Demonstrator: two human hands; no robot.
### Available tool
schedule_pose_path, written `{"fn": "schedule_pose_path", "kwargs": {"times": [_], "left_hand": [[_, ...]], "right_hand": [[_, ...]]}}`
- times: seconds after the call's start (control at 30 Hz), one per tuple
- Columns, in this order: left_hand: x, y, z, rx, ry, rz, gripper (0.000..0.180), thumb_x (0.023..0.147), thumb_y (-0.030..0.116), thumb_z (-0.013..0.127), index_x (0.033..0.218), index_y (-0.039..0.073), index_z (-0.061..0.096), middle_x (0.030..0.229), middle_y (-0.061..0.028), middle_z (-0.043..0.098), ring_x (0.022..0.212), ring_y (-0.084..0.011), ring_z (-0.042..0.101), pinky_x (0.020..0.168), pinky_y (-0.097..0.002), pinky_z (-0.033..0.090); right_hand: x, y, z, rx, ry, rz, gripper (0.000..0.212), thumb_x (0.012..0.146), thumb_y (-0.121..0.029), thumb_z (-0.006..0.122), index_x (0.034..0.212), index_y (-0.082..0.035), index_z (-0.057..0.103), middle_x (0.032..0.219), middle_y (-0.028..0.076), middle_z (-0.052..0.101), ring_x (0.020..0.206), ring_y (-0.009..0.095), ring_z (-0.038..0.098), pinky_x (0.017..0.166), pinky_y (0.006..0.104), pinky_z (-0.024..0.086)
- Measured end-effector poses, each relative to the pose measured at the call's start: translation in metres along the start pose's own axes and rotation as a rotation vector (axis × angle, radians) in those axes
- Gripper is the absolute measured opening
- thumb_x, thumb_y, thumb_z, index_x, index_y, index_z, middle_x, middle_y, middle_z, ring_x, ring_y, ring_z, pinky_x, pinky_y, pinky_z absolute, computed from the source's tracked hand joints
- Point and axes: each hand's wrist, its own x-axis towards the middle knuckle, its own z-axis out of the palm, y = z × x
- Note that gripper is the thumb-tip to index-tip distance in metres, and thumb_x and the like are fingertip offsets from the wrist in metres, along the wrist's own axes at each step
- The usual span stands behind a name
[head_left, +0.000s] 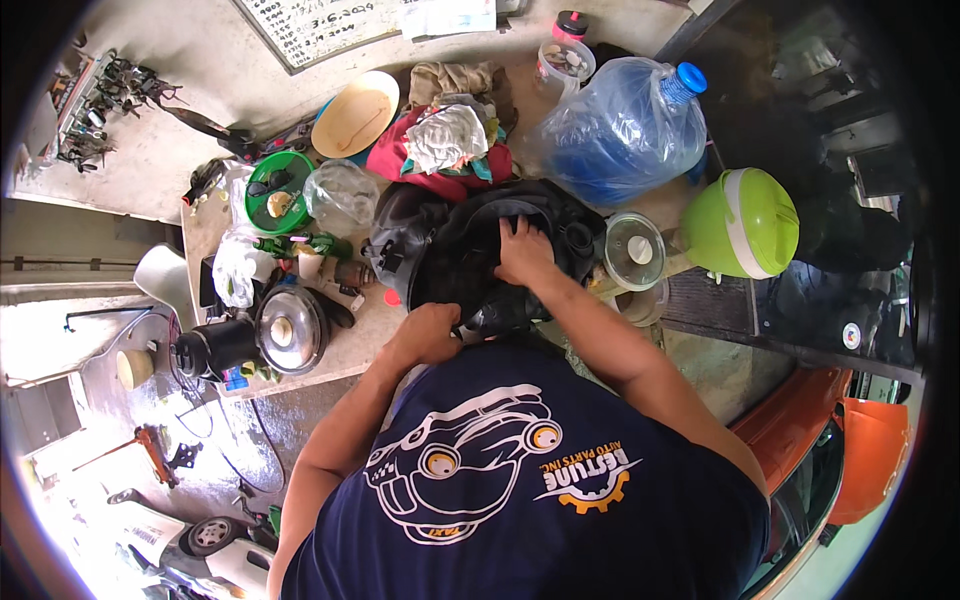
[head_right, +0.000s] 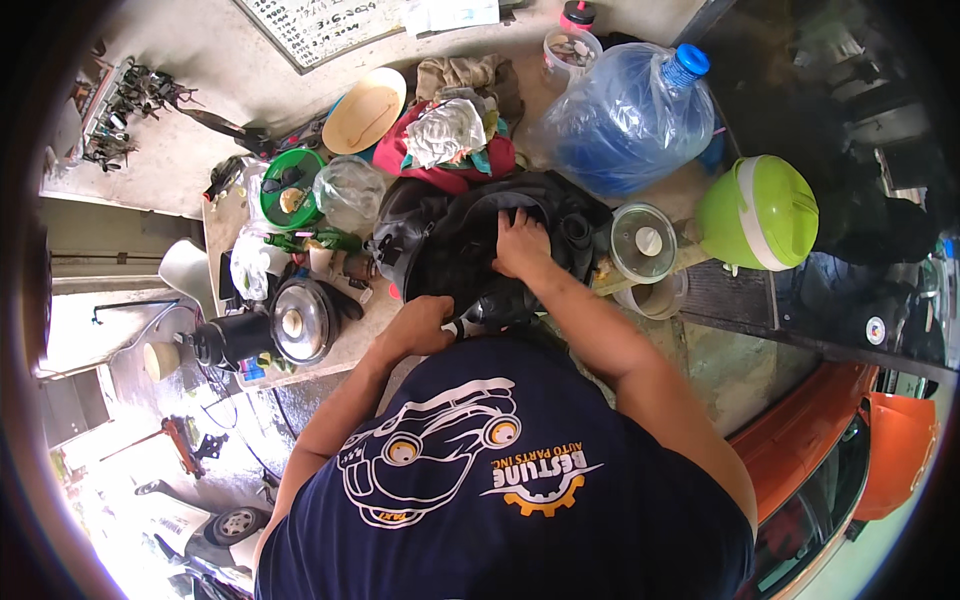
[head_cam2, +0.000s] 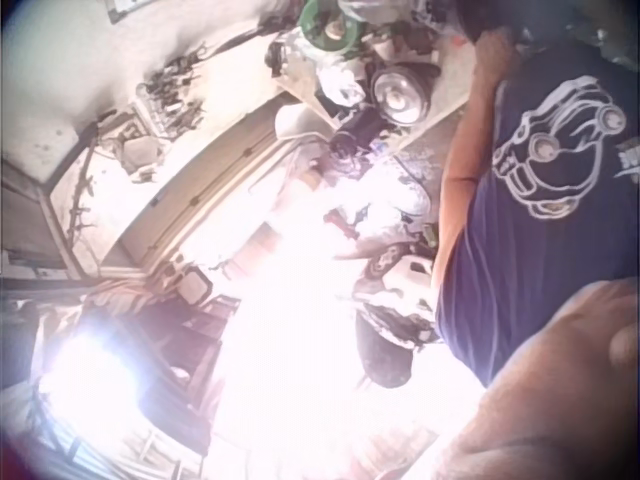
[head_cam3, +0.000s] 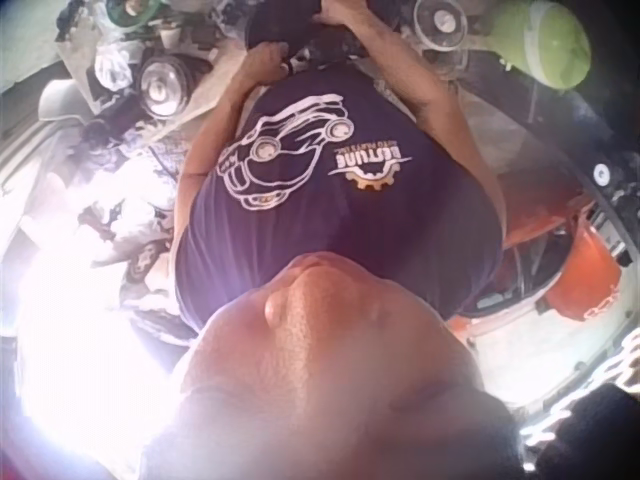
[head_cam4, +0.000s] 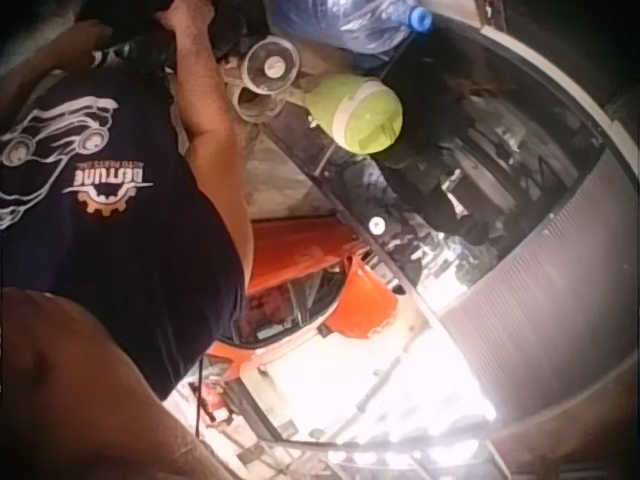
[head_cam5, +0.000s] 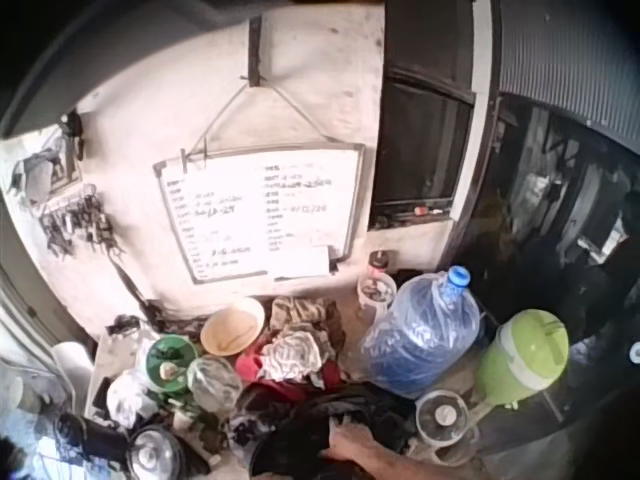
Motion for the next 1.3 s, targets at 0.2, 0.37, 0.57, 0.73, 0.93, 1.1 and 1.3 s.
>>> {"fn": "schedule_pose_path", "kwargs": {"times": [0.2,0.37,0.57,0.73,0.93,1.1,1.3], "left_hand": [[0.007,-0.005,-0.031,-0.111,0.075,-0.151,0.077,0.074,0.039,0.088,0.136,0.006,0.055,0.111,-0.0292,0.07,0.107,-0.0482,0.069,0.095,-0.0534,0.055],[0.05,-0.019,-0.004,0.21,0.102,0.182,0.128,0.065,0.051,0.094,0.167,0.008,0.03,0.158,-0.0275,0.048,0.143,-0.0471,0.051,0.12,-0.0483,0.043],[0.087,-0.037,0.039,0.096,-0.536,-0.124,0.109,0.075,0.082,0.072,0.142,-0.004,0.065,0.144,-0.0303,0.065,0.135,-0.0433,0.062,0.116,-0.045,0.047],[0.081,-0.035,0.03,0.126,-0.558,-0.111,0.087,0.088,0.079,0.06,0.12,0.0,0.078,0.121,-0.035,0.072,0.116,-0.0471,0.07,0.104,-0.0488,0.053],[0.062,-0.022,0.009,0.05,-0.536,-0.165,0.096,0.092,0.082,0.053,0.112,-0.008,0.079,0.121,-0.034,0.073,0.12,-0.0467,0.07,0.108,-0.0477,0.052],[0.047,-0.015,-0.002,0.018,-0.477,-0.152,0.103,0.09,0.087,0.052,0.103,-0.011,0.078,0.112,-0.0362,0.074,0.114,-0.048,0.071,0.105,-0.0494,0.053],[0.034,-0.003,-0.009,0.072,-0.339,-0.145,0.108,0.087,0.09,0.053,0.091,-0.015,0.078,0.101,-0.0362,0.075,0.105,-0.0485,0.074,0.099,-0.0509,0.056]], "right_hand": [[-0.013,-0.03,-0.013,-0.016,-0.631,-0.164,0.021,0.078,-0.021,0.072,0.092,-0.01,0.084,0.096,0.015,0.081,0.103,0.034,0.077,0.101,0.0508,0.046],[-0.045,-0.032,-0.045,0.12,-0.756,-0.364,0.035,0.079,-0.026,0.069,0.103,-0.005,0.081,0.101,0.022,0.079,0.102,0.04,0.075,0.097,0.0515,0.05],[-0.005,0.002,-0.012,0.459,-0.941,-0.418,0.043,0.086,-0.015,0.065,0.126,-0.002,0.076,0.114,0.018,0.08,0.108,0.033,0.076,0.096,0.0444,0.058],[0.039,-0.023,0.027,0.256,-0.5,0.138,0.036,0.094,-0.023,0.063,0.12,-0.002,0.078,0.127,0.023,0.075,0.122,0.039,0.071,0.108,0.0512,0.054],[0.051,-0.059,0.078,-0.101,-0.648,0.043,0.055,0.097,-0.038,0.065,0.146,-0.013,0.069,0.161,0.013,0.057,0.158,0.033,0.04,0.133,0.0556,0.016],[0.052,-0.061,0.118,-0.032,-0.525,0.171,0.057,0.095,-0.035,0.067,0.148,-0.015,0.067,0.164,0.014,0.053,0.16,0.034,0.036,0.132,0.0541,0.02],[0.082,-0.026,0.121,0.226,-0.878,-0.08,0.063,0.088,-0.044,0.074,0.143,-0.013,0.071,0.155,0.013,0.062,0.143,0.032,0.056,0.118,0.0449,0.044]]}}
